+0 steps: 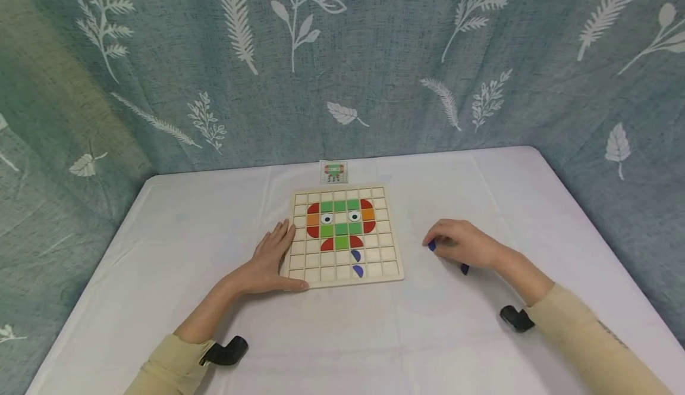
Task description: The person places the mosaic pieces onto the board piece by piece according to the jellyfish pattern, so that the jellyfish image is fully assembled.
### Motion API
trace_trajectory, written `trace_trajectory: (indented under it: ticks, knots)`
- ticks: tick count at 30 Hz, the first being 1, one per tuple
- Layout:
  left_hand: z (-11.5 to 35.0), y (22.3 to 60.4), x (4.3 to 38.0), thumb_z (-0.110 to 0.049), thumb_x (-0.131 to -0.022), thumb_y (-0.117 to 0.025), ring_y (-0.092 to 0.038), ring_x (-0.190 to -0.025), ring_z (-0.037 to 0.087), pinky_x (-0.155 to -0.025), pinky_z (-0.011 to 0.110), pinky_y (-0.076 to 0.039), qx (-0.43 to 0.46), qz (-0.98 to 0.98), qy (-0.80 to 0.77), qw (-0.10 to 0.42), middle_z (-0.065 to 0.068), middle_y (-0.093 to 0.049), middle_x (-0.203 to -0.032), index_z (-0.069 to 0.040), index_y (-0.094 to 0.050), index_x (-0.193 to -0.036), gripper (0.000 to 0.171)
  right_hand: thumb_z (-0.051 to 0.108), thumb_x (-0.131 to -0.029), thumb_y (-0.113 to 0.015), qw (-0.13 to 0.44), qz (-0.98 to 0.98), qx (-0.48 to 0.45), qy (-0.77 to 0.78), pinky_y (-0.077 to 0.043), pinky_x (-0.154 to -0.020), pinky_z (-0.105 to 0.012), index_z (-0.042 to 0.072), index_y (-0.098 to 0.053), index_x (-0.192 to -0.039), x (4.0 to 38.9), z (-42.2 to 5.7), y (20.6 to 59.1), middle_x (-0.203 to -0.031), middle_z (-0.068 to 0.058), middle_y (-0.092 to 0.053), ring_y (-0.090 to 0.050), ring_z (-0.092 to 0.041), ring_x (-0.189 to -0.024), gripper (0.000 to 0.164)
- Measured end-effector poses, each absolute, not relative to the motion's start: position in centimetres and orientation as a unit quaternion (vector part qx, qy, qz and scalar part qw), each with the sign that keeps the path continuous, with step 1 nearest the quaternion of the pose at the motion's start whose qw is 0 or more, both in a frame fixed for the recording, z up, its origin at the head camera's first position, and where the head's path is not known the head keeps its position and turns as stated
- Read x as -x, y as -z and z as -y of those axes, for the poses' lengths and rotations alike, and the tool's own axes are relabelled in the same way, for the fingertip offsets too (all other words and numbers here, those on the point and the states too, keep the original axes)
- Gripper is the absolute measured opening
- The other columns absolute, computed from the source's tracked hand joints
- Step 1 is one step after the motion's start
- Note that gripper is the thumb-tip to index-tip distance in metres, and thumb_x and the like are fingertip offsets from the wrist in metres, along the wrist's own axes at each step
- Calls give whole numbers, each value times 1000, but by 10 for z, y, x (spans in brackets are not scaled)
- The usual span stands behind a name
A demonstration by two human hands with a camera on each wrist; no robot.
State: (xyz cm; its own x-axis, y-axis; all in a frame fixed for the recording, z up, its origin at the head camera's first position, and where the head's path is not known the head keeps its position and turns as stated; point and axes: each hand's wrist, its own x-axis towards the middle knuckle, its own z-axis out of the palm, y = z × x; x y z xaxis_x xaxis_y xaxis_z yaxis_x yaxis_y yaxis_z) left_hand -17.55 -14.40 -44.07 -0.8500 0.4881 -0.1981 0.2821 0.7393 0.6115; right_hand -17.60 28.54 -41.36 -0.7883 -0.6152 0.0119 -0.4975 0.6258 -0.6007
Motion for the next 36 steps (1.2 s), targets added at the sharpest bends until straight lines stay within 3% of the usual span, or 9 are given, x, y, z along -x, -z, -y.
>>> trace_trajectory:
  ticks: [7,10,18,26,36]
  knots:
    - [144,440,175,-56,-69,-81,11,-148,26,-118,46,5,-212,-915,-295,177,14,6,-162,-1,-3,-156,128,12,-88,-73,43,-926,267,262,-48,-61,-24,6,-69,-106,178,-271,420,-78,11,-58,-51,-4,-68,19]
    - [144,439,175,-56,-70,-80,11,-148,26,-118,46,5,-211,-915,-292,179,14,7,-162,-1,-3,-156,128,14,-90,-72,40,-933,249,256,-47,-59,-24,6,-68,-108,178,-269,420,-75,12,-56,-50,-4,-65,20]
    - [143,440,175,-55,-70,-81,10,-148,27,-118,47,4,-213,-915,-294,177,15,6,-162,0,-4,-155,127,7,-86,-75,81,-907,276,307,-52,-77,-28,11,-67,-120,176,-283,417,-111,2,-65,-59,-15,-97,35]
    - [144,440,176,-55,-71,-80,11,-148,28,-117,47,5,-217,-914,-293,178,16,7,-162,0,-3,-155,127,6,-83,-78,56,-900,274,334,-53,-74,-27,9,-70,-112,178,-266,424,-99,5,-67,-58,-7,-86,31]
    - [144,439,176,-56,-71,-80,11,-148,27,-117,47,5,-214,-914,-293,184,15,7,-162,-1,-2,-155,127,16,-84,-79,70,-878,300,367,-54,-77,-28,7,-68,-115,173,-159,418,-102,0,-68,-61,-14,-92,34]
